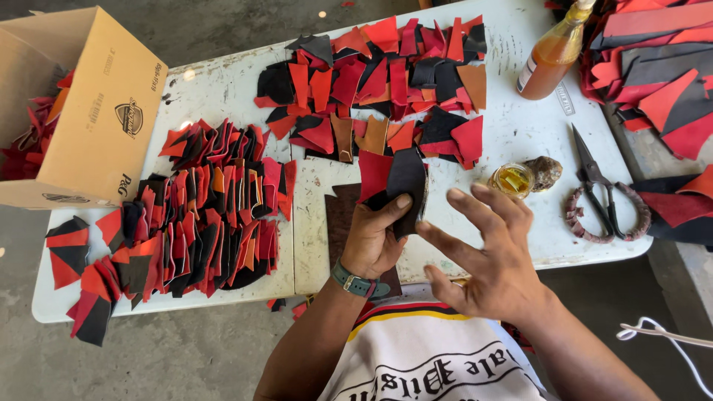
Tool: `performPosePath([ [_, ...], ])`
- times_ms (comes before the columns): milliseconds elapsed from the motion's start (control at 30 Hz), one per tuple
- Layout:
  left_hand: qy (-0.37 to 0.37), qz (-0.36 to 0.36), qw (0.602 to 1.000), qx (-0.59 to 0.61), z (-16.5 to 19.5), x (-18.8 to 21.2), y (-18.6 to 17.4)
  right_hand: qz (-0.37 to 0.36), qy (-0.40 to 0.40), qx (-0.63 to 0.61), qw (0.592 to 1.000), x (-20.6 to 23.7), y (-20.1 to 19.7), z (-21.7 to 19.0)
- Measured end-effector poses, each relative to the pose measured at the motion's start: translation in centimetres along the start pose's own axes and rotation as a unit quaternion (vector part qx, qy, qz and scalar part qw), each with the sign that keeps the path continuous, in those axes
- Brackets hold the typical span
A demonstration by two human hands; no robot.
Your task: The person picks up triangular red and black foam pieces from piles on the table, applies glue from a small jar onto a piece, presses matching pieces together, and stacks the glued pairs on a growing pile, occasionally reaching for more pieces or the glue jar.
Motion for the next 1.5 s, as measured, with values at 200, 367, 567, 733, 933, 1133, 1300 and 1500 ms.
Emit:
performPosePath([
  [200, 0.018, -0.021, 0.999, 0.021, 0.0, -0.2, -0.6, -0.011, 0.012, 0.024, 1.0, 0.5, 0.6, 0.0],
  [367, 0.005, -0.002, 1.0, 0.023, 0.1, -0.2, -0.7, 0.002, 0.04, -0.102, 0.994, 0.7, 0.4, 0.4],
  [567, 0.022, 0.01, 1.0, -0.009, 0.2, -0.3, -0.6, -0.025, 0.068, -0.005, 0.997, 0.3, 1.8, 1.2],
  [733, 0.058, 0.017, 0.998, -0.016, 0.6, 0.2, 0.3, -0.019, 0.03, 0.023, 0.999, 0.8, 1.5, 0.8],
  [933, 0.028, 0.011, 0.999, 0.015, 0.4, 0.2, 0.6, -0.044, 0.23, -0.445, 0.864, 1.4, 1.9, 2.5],
  [1133, 0.039, 0.012, 0.999, 0.012, 0.3, 0.0, -0.1, -0.042, 0.221, -0.384, 0.895, 0.2, 2.3, 2.5],
  [1300, 0.052, 0.027, 0.998, 0.013, 0.5, 0.0, 0.0, -0.059, 0.045, -0.096, 0.993, -0.3, 1.1, 0.7],
  [1500, -0.002, 0.01, 0.998, 0.059, -0.1, -0.1, 0.0, -0.049, 0.034, -0.218, 0.974, 0.2, 0.9, 0.6],
])
Point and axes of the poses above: each hand's wrist, its own x-axis away from the middle knuckle, its own y-axis out of the palm, z = x × y, the point moved 5 cm from there along -x, towards the middle knuckle, and after that the axes turned 6 degrees about z, right-handed, at the moved point
